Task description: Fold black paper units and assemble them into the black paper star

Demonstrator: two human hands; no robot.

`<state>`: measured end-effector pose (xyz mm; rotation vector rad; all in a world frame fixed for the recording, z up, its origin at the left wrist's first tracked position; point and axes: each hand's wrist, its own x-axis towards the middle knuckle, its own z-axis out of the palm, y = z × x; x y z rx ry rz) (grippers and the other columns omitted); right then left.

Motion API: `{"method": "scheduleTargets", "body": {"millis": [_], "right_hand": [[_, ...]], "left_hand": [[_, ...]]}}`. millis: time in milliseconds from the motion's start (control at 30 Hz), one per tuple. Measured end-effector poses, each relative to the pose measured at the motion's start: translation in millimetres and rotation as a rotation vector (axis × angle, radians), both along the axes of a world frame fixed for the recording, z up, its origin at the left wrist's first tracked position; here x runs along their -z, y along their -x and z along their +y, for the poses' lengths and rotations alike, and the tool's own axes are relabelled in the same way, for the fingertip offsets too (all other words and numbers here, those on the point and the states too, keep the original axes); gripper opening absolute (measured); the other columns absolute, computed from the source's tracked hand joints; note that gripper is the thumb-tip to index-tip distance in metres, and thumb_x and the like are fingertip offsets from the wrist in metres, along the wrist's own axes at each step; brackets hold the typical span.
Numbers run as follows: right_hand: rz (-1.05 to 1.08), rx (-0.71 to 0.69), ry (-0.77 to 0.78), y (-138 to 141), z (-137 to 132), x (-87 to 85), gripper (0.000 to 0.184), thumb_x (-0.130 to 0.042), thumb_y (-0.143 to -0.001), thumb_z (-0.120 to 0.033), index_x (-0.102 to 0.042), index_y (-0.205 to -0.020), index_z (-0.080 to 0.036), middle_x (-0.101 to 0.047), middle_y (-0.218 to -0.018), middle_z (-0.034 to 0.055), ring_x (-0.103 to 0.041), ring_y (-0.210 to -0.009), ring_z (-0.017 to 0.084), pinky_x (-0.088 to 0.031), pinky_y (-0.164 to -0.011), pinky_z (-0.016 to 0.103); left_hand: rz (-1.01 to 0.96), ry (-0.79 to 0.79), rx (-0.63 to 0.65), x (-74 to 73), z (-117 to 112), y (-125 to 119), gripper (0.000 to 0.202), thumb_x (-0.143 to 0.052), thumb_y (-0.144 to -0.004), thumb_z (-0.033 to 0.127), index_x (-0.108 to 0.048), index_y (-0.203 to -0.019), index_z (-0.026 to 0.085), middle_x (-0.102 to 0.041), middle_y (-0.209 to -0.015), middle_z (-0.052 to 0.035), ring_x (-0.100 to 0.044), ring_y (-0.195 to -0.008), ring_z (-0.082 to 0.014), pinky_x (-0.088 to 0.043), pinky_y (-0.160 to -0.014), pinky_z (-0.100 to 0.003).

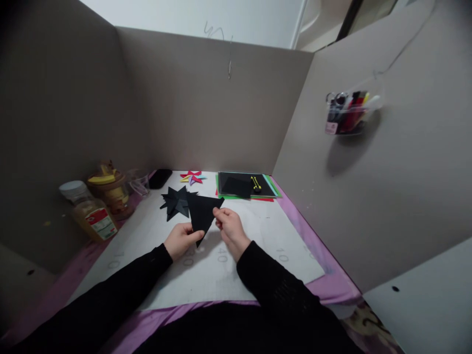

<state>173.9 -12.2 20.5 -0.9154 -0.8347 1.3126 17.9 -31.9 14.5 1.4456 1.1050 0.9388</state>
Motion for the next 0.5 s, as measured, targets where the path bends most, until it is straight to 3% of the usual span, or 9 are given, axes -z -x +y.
{"method": "scheduleTargets", "body": {"millis": [133,233,300,400,467,500], "right_hand": [[0.107,0.073,-0.027,-24.3,16.5,-9.6,0.034,-0.077,-0.057,-0.034,-0.049,-0.051,-0.016,-0.043,-0.046,-0.0060,-0.034,-0.042,0.005,-0.025,-0.041,0.020],[0.161,0.220,-0.076,-40.7,19.3,-20.1,0.029,-0.077,-0.057,-0.032,-0.052,-0.057,-0.016,-0.049,-0.056,-0.0044,-0.037,-0.045,0.005,-0.028,-0.041,0.019],[0.106,0.279,-0.171,-44.2,9.1,-33.0,0.028,-0.070,-0.067,-0.036,-0.053,-0.058,-0.017,-0.049,-0.058,-0.0032,-0.040,-0.048,0.006,-0.032,-0.043,0.020],[-0.268,0.186,-0.451,-35.0,-27.6,-63.5,0.038,-0.048,-0.085,-0.041,-0.053,-0.055,-0.018,-0.052,-0.059,0.0008,-0.049,-0.058,0.012,-0.042,-0.056,0.026],[-0.578,0.082,-0.645,-24.0,-61.2,-86.9,0.018,-0.053,-0.083,-0.033,-0.064,-0.079,-0.020,-0.062,-0.078,0.0044,-0.056,-0.076,0.016,-0.045,-0.072,0.033],[-0.626,0.069,-0.720,-19.0,-78.4,-97.2,0.017,-0.056,-0.081,-0.030,-0.063,-0.093,-0.022,-0.064,-0.086,0.0046,-0.057,-0.082,0.018,-0.045,-0.077,0.036]], "left_hand": [[0.001,0.034,0.047,8.7,-1.3,-0.3,0.027,-0.064,-0.067,0.038,-0.058,-0.062,0.013,-0.053,-0.047,0.0013,-0.046,-0.042,-0.0098,-0.033,-0.042,-0.021],[0.015,0.045,0.027,12.1,-1.3,-0.1,0.026,-0.065,-0.065,0.037,-0.057,-0.061,0.013,-0.052,-0.047,0.0017,-0.046,-0.041,-0.0097,-0.032,-0.041,-0.020],[-0.002,0.065,0.002,12.1,-1.0,0.0,0.026,-0.065,-0.065,0.037,-0.056,-0.061,0.013,-0.052,-0.047,0.0018,-0.045,-0.041,-0.0097,-0.032,-0.041,-0.020],[-0.040,0.049,-0.024,10.5,-0.8,0.2,0.026,-0.065,-0.065,0.037,-0.057,-0.062,0.013,-0.053,-0.049,0.0014,-0.046,-0.043,-0.0096,-0.032,-0.042,-0.020],[-0.045,0.019,-0.020,9.2,-1.5,0.1,0.026,-0.066,-0.065,0.036,-0.057,-0.060,0.012,-0.052,-0.049,0.0014,-0.045,-0.044,-0.0092,-0.032,-0.043,-0.020],[-0.047,0.016,-0.019,8.5,-2.1,0.1,0.026,-0.066,-0.065,0.035,-0.057,-0.060,0.012,-0.052,-0.049,0.0013,-0.045,-0.044,-0.0091,-0.031,-0.043,-0.020]]}}
